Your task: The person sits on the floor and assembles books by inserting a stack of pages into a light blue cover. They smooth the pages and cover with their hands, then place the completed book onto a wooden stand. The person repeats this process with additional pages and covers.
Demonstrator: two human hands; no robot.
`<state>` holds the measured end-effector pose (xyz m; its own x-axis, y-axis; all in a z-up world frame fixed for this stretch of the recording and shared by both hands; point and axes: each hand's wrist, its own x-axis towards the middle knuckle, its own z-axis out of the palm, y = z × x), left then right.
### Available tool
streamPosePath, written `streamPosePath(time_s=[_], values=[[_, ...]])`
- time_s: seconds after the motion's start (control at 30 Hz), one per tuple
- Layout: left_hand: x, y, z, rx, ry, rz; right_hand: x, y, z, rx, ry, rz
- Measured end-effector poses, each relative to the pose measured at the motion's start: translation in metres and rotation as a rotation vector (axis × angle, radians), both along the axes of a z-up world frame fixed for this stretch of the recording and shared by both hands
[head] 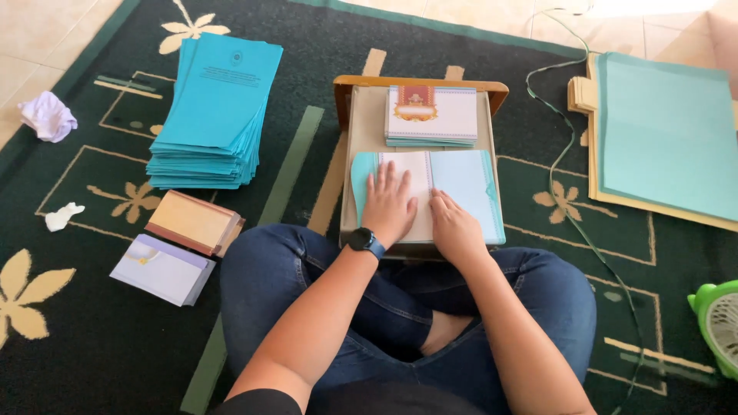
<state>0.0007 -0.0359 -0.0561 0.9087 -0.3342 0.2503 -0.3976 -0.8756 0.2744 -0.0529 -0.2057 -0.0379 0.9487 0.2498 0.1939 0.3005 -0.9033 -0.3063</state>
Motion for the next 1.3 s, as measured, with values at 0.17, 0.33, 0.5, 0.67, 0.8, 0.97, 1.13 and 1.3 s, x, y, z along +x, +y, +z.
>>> streamPosePath(time_s=[0.17,0.33,0.5,0.67,0.8,0.97,1.13,1.3], values=[[-0.008,-0.008,0.01,0.031,0.015,0.022,0.044,0.003,0.007,-0.067,0.121,0.037],[-0.002,-0.007,0.0,0.003,-0.003,0.031,0.073,0.02,0.017,-0.279,0.188,-0.029],[-0.007,-0.006,0.011,-0.071,-0.021,0.135,0.06,0.02,0.022,-0.299,0.202,-0.006],[-0.008,-0.005,0.015,-0.028,0.039,0.183,0.037,0.017,0.008,-0.328,0.262,-0.054],[-0.01,-0.006,0.014,0.019,0.084,0.156,0.04,0.012,0.005,-0.326,0.286,-0.049],[-0.012,-0.007,0.016,0.032,0.103,0.152,0.067,0.018,0.01,-0.315,0.29,-0.056],[-0.009,-0.008,0.014,0.015,0.116,0.132,0.083,0.019,0.008,-0.312,0.283,-0.092],[-0.009,-0.009,0.013,-0.013,0.144,0.164,0.056,0.025,0.014,-0.311,0.302,-0.121]])
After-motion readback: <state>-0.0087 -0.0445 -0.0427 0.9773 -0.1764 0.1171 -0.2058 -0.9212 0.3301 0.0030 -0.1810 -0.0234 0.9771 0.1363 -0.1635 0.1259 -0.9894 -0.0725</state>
